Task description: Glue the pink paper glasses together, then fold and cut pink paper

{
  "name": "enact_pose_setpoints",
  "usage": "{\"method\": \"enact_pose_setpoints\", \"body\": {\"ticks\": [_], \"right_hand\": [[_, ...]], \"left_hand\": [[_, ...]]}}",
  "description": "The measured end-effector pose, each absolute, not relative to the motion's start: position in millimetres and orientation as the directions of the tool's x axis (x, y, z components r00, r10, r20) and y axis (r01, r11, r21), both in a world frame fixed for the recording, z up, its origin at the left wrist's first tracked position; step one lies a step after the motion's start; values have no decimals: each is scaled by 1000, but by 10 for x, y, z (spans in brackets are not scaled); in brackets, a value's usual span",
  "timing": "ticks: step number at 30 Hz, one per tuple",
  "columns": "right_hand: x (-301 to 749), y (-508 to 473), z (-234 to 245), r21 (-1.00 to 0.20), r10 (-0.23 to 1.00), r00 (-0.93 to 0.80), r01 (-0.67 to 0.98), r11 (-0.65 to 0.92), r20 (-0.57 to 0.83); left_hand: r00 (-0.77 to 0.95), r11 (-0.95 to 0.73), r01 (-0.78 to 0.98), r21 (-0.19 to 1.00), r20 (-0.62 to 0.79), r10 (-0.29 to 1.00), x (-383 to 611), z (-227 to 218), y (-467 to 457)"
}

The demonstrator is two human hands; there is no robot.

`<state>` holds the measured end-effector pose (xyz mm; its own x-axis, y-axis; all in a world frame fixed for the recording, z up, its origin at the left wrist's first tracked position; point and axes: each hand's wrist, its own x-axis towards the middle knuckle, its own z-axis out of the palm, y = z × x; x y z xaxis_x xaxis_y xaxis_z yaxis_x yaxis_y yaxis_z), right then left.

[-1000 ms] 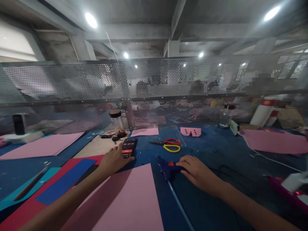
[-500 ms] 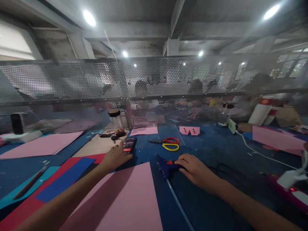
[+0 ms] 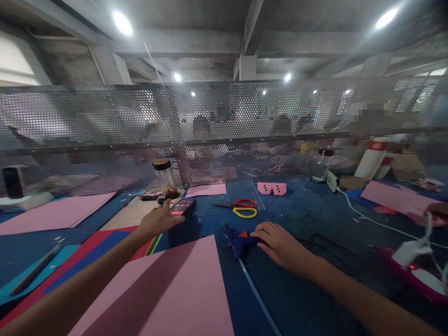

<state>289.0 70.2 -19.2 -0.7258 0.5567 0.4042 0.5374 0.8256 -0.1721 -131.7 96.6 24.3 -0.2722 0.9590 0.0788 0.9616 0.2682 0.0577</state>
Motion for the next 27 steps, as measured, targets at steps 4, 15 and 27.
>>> {"method": "enact_pose_setpoints", "body": {"ticks": [4,15,27], "right_hand": [[2890,702,-200,-167,555,-725,539,826,407],[2890,706,-198,-177,551,-727,529,830,409],[2882,680,-165,-161,551,-718,539,827,426]], "left_hand": [[-268,266,963,42,89,959,-1347,239,913],[-251,249,968,30,140,958,-1308,73,711],[-272,273,962,25,207,940,-1239,-10,725]]}}
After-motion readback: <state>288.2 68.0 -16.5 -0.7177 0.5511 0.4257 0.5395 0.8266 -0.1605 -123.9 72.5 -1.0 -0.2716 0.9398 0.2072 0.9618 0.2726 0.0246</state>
